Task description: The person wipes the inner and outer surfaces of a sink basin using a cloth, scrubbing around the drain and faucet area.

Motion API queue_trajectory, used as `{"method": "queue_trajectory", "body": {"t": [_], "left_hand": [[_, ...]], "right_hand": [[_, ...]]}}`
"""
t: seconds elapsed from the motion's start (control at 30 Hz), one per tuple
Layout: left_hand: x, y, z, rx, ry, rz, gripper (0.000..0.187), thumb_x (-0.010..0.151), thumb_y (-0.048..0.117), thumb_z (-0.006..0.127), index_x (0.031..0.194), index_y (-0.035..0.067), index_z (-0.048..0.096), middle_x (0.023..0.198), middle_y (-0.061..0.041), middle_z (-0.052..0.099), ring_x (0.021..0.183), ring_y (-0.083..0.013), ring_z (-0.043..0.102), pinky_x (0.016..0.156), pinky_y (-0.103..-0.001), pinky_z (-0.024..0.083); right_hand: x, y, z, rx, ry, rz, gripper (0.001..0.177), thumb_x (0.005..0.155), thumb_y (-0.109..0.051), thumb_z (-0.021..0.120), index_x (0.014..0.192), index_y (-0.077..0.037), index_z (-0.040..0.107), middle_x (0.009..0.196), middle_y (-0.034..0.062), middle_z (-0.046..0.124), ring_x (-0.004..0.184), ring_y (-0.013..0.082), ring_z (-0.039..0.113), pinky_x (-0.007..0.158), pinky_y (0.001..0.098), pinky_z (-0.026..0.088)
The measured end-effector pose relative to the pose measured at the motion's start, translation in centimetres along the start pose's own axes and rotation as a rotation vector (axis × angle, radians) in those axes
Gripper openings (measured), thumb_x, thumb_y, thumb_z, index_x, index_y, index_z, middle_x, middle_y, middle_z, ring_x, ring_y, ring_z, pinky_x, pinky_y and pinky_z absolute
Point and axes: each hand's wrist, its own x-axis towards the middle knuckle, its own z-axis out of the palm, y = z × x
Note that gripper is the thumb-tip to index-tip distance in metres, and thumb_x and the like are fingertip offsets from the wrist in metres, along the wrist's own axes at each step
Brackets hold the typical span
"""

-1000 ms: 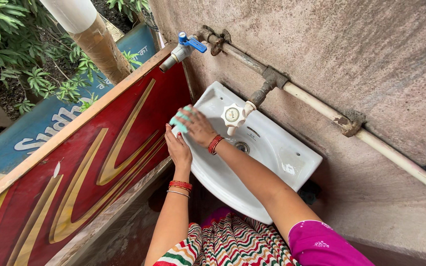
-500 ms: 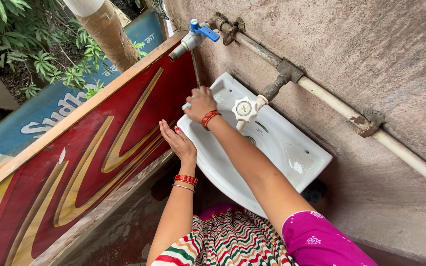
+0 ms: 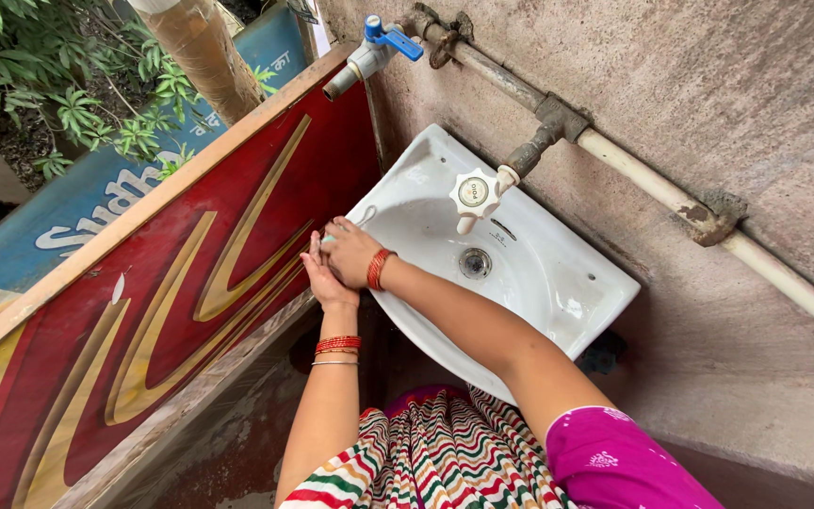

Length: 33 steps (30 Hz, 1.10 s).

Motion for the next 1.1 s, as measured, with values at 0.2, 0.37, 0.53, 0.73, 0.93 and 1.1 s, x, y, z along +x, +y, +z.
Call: {"method": "queue_trajectory", "body": {"t": [0.2,0.37,0.53,0.73,0.93,1.1], "left_hand": [[-4.8,-0.6,0.5,0.120,-0.171,0.141,0.065,0.109,0.048,0.024,0.155,0.004,0.036,0.158,-0.019,0.041,0.141,-0.0328,0.045,0.118,-0.047,0.038],[-8.7,-3.0,0.9,0.258,-0.161,0.260,0.057,0.109,0.035,0.028,0.157,0.004,0.033,0.160,-0.016,0.040,0.144,-0.0266,0.044,0.119,-0.041,0.037],[-11.6,-5.6,1.3,0.174,-0.004,0.150,0.056,0.107,0.032,0.035,0.153,0.002,0.040,0.146,-0.018,0.056,0.132,-0.0293,0.056,0.111,-0.039,0.044],[-2.8,-3.0,1.8,0.123,0.064,0.022,0.060,0.106,0.046,0.037,0.148,0.006,0.049,0.135,-0.012,0.061,0.114,-0.0253,0.063,0.098,-0.038,0.052],[-3.9,-2.7,3.2,0.320,0.138,0.094,0.048,0.109,0.043,0.042,0.129,0.002,0.056,0.104,-0.016,0.067,0.083,-0.0224,0.064,0.074,-0.036,0.053],[-12.2,-5.0,3.2,0.664,0.177,0.222,0.045,0.090,0.020,0.075,0.127,0.002,0.056,0.107,-0.012,0.070,0.087,-0.0191,0.070,0.079,-0.034,0.060]], "right_hand": [[-6.3,-3.6,1.5,0.074,0.030,-0.028,0.059,0.080,-0.023,0.069,0.135,-0.004,0.063,0.154,0.0152,0.041,0.153,0.0427,0.016,0.125,0.0514,0.012],[-11.5,-1.6,0.7,0.848,0.074,-0.094,0.063,0.081,-0.009,0.065,0.143,-0.006,0.059,0.163,0.0116,0.036,0.153,0.0460,0.012,0.123,0.0528,0.013],[-20.8,-0.1,-1.0,1.009,0.235,0.212,0.034,0.097,-0.015,0.060,0.131,-0.014,0.068,0.148,0.0047,0.060,0.144,0.0272,0.048,0.120,0.0407,0.036],[-30.5,0.9,-3.2,0.595,0.433,0.569,0.027,0.092,-0.006,0.062,0.118,-0.009,0.070,0.130,0.0078,0.066,0.128,0.0269,0.058,0.107,0.0379,0.048],[-33.8,3.1,-3.0,0.374,0.470,0.534,0.026,0.087,-0.003,0.064,0.110,-0.010,0.073,0.122,0.0023,0.070,0.127,0.0243,0.058,0.108,0.0377,0.048],[-33.1,3.1,-2.8,0.285,0.277,0.558,0.024,0.086,-0.012,0.067,0.109,-0.015,0.076,0.118,-0.0022,0.070,0.126,0.0199,0.052,0.109,0.0394,0.038]]}}
